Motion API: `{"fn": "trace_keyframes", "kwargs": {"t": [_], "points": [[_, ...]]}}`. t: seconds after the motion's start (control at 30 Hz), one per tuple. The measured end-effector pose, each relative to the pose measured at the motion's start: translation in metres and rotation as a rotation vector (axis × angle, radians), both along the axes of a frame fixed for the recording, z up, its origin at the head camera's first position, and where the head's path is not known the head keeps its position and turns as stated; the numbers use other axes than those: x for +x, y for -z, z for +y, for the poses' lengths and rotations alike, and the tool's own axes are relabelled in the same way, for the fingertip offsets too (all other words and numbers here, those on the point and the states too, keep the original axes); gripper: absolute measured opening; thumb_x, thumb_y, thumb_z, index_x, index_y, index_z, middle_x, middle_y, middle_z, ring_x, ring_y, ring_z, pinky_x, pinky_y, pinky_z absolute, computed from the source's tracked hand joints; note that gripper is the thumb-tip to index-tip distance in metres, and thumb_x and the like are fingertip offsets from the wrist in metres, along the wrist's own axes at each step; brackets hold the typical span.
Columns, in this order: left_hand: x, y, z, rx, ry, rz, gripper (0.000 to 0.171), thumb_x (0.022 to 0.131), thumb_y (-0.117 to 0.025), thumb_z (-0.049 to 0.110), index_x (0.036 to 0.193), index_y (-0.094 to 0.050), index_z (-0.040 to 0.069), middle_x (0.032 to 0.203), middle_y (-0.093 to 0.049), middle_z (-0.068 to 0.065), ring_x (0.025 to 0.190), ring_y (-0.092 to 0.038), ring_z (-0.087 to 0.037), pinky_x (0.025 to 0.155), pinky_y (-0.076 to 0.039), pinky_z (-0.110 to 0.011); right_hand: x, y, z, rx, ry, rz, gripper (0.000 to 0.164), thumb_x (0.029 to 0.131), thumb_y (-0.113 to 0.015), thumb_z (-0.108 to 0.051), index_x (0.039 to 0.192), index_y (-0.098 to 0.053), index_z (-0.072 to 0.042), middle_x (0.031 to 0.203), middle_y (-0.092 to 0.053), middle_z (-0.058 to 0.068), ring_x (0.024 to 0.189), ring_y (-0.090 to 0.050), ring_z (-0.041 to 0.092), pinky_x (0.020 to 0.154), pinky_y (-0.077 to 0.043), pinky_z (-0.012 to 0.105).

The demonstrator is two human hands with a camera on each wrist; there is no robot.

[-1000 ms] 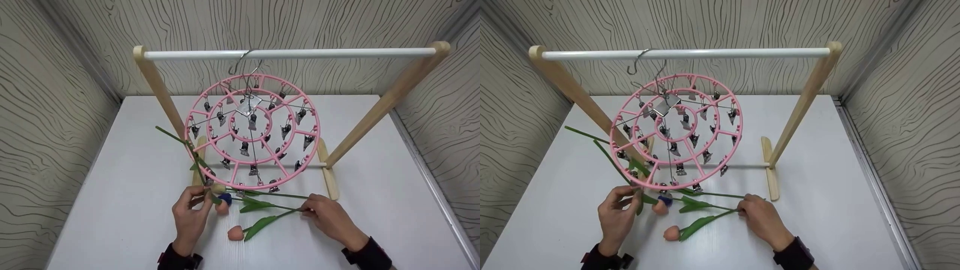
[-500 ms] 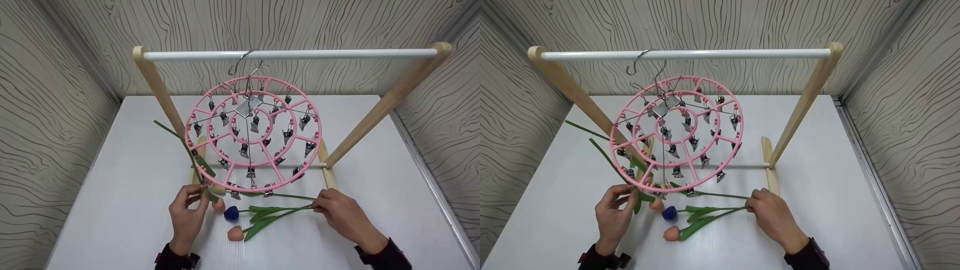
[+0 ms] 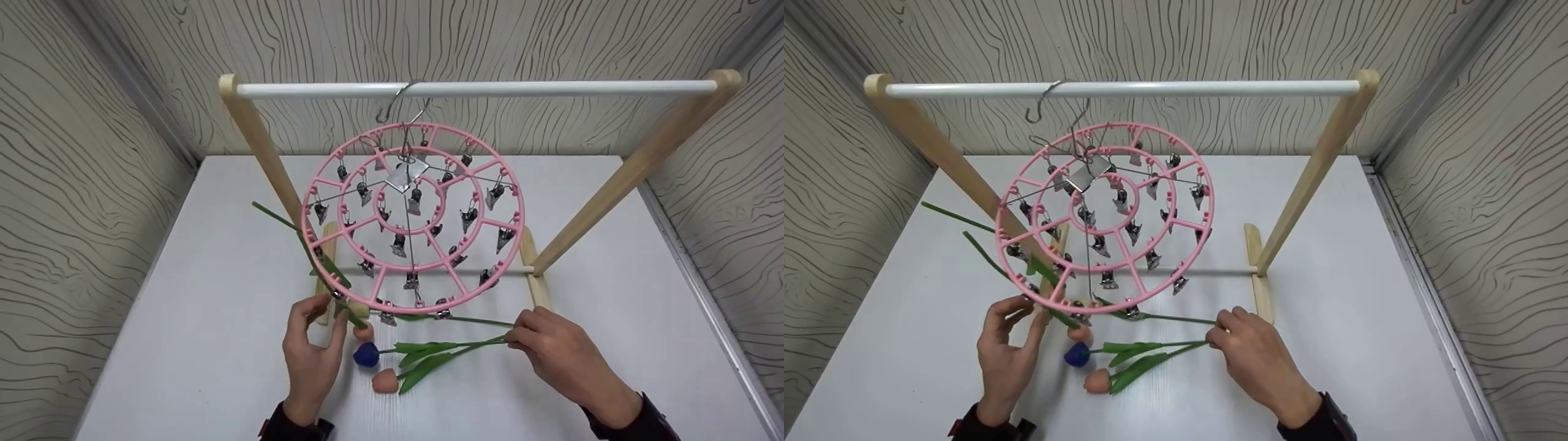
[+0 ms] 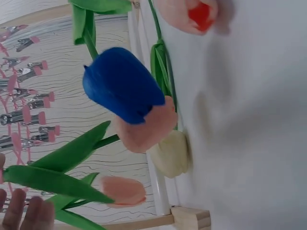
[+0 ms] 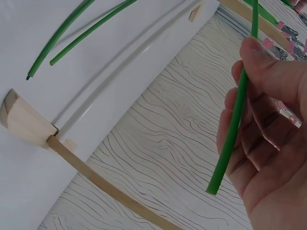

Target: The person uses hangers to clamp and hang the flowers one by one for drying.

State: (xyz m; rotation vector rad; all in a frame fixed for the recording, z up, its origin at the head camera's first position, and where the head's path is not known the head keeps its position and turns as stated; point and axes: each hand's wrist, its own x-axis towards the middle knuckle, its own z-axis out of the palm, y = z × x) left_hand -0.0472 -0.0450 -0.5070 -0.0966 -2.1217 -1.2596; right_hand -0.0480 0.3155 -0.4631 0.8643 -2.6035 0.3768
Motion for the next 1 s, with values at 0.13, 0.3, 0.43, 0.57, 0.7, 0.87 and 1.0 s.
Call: {"fn": "trace_keyframes", "kwargs": {"t": [0.13, 0.3, 0.43, 0.57, 0.7, 0.87, 1.0], "points": [[0.007, -0.007, 0.004, 0.028, -0.010, 0.018, 0.035, 0.084, -0.081, -0.009, 0.114, -0.066, -0.001, 0.108, -0.070, -0.011, 0.099, -0.063, -0.008, 0.089, -0.053, -0.015, 0.002, -0.005, -0.002, 0.005, -0.004, 0.010, 0.033, 0.058, -0.099, 0.001, 0.079, -0.080, -0.016, 0.075, -0.062, -0.008, 0.070, -0.051, 0.005, 0.058, -0.051, 0.017], [0.015, -0.012, 0.011, -0.024, 0.144, 0.063, 0.026, 0.085, -0.080, -0.007, 0.105, -0.070, 0.007, 0.095, -0.072, -0.004, 0.084, -0.065, -0.010, 0.076, -0.055, -0.016, 0.004, -0.011, -0.005, 0.000, -0.027, 0.040, 0.034, 0.057, -0.099, 0.001, 0.079, -0.080, -0.017, 0.076, -0.063, -0.009, 0.071, -0.052, 0.005, 0.058, -0.049, 0.016], [0.019, -0.010, 0.018, -0.183, 0.292, 0.068, 0.025, 0.083, -0.086, 0.001, 0.102, -0.073, 0.013, 0.096, -0.075, 0.002, 0.085, -0.070, -0.008, 0.077, -0.059, -0.015, 0.004, -0.016, -0.009, -0.004, -0.055, 0.059, 0.034, 0.057, -0.099, 0.001, 0.079, -0.080, -0.017, 0.077, -0.063, -0.008, 0.072, -0.053, 0.005, 0.060, -0.050, 0.015], [0.022, -0.010, 0.024, -0.361, 0.364, 0.035, 0.028, 0.080, -0.092, 0.013, 0.104, -0.077, 0.015, 0.101, -0.076, 0.007, 0.091, -0.072, -0.004, 0.080, -0.060, -0.014, 0.004, -0.021, -0.014, -0.009, -0.077, 0.058, 0.035, 0.058, -0.098, 0.002, 0.080, -0.080, -0.018, 0.079, -0.063, -0.008, 0.074, -0.054, 0.005, 0.062, -0.051, 0.015], [0.022, -0.010, 0.031, -0.466, 0.409, 0.008, 0.033, 0.081, -0.093, 0.024, 0.109, -0.078, 0.015, 0.108, -0.076, 0.006, 0.096, -0.072, -0.005, 0.081, -0.062, -0.016, 0.005, -0.025, -0.019, -0.003, -0.081, 0.052, 0.035, 0.058, -0.098, 0.002, 0.081, -0.081, -0.019, 0.079, -0.064, -0.009, 0.075, -0.054, 0.005, 0.063, -0.051, 0.016], [0.019, -0.011, 0.039, -0.576, 0.425, -0.012, 0.040, 0.079, -0.093, 0.033, 0.112, -0.080, 0.015, 0.107, -0.078, 0.005, 0.097, -0.073, -0.008, 0.085, -0.065, -0.025, 0.005, -0.029, -0.023, 0.009, -0.107, 0.088, 0.036, 0.059, -0.098, 0.003, 0.081, -0.080, -0.019, 0.079, -0.064, -0.008, 0.074, -0.053, 0.006, 0.061, -0.049, 0.015], [0.019, -0.014, 0.046, -0.693, 0.401, -0.020, 0.035, 0.081, -0.092, 0.034, 0.109, -0.083, 0.016, 0.098, -0.080, 0.007, 0.091, -0.070, -0.008, 0.085, -0.065, -0.028, 0.005, -0.031, -0.027, 0.021, -0.125, 0.109, 0.037, 0.060, -0.095, 0.006, 0.082, -0.079, -0.019, 0.080, -0.063, -0.007, 0.074, -0.052, 0.007, 0.061, -0.048, 0.016]]}}
